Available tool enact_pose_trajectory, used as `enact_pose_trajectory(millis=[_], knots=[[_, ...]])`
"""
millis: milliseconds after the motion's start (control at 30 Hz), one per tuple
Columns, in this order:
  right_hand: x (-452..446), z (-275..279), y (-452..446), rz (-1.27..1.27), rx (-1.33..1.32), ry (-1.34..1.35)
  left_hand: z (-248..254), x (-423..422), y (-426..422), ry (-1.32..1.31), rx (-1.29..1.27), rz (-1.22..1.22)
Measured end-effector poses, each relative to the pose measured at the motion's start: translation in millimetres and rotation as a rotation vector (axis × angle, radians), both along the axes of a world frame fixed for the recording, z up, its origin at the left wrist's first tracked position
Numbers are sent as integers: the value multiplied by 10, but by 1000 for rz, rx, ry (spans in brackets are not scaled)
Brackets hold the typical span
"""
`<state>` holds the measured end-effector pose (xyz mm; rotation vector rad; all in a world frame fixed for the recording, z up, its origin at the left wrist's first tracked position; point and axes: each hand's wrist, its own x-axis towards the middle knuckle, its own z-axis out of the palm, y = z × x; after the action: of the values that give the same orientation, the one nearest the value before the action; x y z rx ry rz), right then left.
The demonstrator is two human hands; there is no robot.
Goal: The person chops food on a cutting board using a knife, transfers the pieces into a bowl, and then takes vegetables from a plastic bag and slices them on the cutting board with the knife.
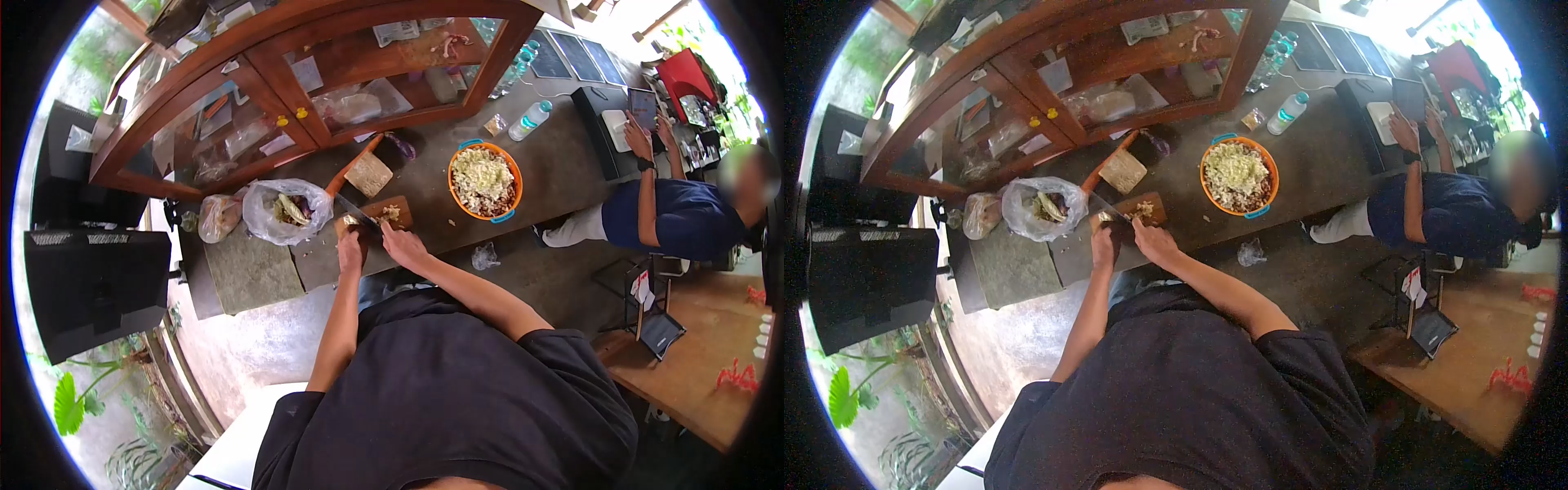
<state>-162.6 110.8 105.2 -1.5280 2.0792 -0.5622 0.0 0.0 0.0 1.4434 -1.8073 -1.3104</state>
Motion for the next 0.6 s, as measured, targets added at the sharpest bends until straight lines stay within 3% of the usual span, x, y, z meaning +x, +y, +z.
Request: enact_pose_trajectory(millis=[67,167,300,367,600], knots=[[59,27,-49,10,-84,-24,200,68,-47,-164,-481,-243],[-142,16,184,29,-113,36,204,-143,170,-156,-442,-120],[-154,72,193,13,-81,1,251,-133,106,-201,-509,-170],[-153,88,200,8,-119,-20,372,-140,127,10,-375,-167],[-133,102,185,75,-63,-7,539,-175,139,-123,-280,-170]])
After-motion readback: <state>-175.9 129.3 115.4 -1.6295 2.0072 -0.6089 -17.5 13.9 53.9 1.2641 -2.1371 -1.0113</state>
